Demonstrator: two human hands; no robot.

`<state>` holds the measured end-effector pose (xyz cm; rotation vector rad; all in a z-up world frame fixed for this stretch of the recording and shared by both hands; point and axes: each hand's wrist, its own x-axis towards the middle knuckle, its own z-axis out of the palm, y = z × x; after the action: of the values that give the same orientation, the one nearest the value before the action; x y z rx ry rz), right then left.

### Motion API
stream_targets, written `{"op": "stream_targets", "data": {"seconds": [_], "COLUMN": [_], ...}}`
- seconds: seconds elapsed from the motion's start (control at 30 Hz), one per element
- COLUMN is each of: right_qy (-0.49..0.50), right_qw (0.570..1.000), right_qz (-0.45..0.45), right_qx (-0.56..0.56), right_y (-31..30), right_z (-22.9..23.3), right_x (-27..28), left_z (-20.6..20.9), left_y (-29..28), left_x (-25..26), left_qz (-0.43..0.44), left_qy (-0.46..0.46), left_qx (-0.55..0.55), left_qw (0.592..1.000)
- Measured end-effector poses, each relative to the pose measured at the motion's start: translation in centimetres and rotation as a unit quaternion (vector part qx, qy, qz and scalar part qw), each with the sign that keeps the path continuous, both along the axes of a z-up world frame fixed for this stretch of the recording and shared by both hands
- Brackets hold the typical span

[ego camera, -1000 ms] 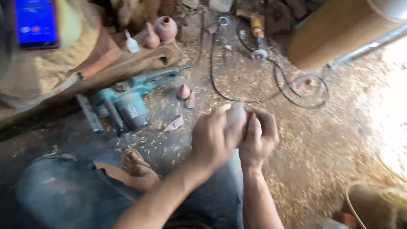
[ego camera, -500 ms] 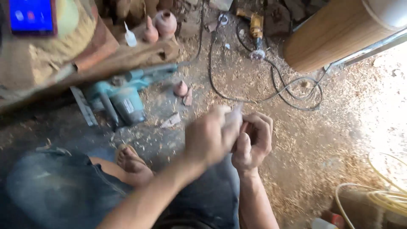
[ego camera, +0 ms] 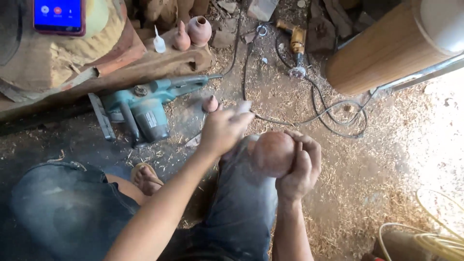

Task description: Hand sanding a small wooden vessel and applying a liquid finish in a workshop environment.

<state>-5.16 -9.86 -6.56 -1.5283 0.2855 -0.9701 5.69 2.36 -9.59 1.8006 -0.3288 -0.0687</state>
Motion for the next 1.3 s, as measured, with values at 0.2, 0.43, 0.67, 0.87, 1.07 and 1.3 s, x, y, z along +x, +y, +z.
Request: {"op": "stream_targets", "data": {"seconds": [0.2,0.43,0.67,0.87,1.07,1.3], "right_qy": [0.011,0.002,0.039,0.111,0.178,0.234], "right_qw": [0.98,0.954,0.898,0.877,0.875,0.872], "right_qz": [0.095,0.212,0.319,0.394,0.431,0.43], "right_qx": [0.172,0.214,0.302,0.251,0.134,0.021], "right_y": [2.7,5.1,6.6,5.7,5.8,5.1], "right_z": [1.4,3.4,2.3,2.8,3.3,1.6], "right_x": [-0.2,-0.7,-2.0,-1.9,-1.9,-0.9], "left_z": [-0.7,4.9,6.1,6.7,7.7,6.3], "left_y": [4.8,5.1,7.0,7.8,8.8,9.3], "left_x": [-3.9,-7.9,-8.1,-8.1,-6.8,-5.3], "left_qz": [-0.034,-0.118,-0.052,-0.049,0.001,-0.01], "left_qy": [0.288,0.232,0.174,0.153,0.185,0.25], "left_qx": [-0.31,-0.561,-0.59,-0.59,-0.564,-0.584], "left_qw": [0.905,0.786,0.787,0.791,0.805,0.772]}}
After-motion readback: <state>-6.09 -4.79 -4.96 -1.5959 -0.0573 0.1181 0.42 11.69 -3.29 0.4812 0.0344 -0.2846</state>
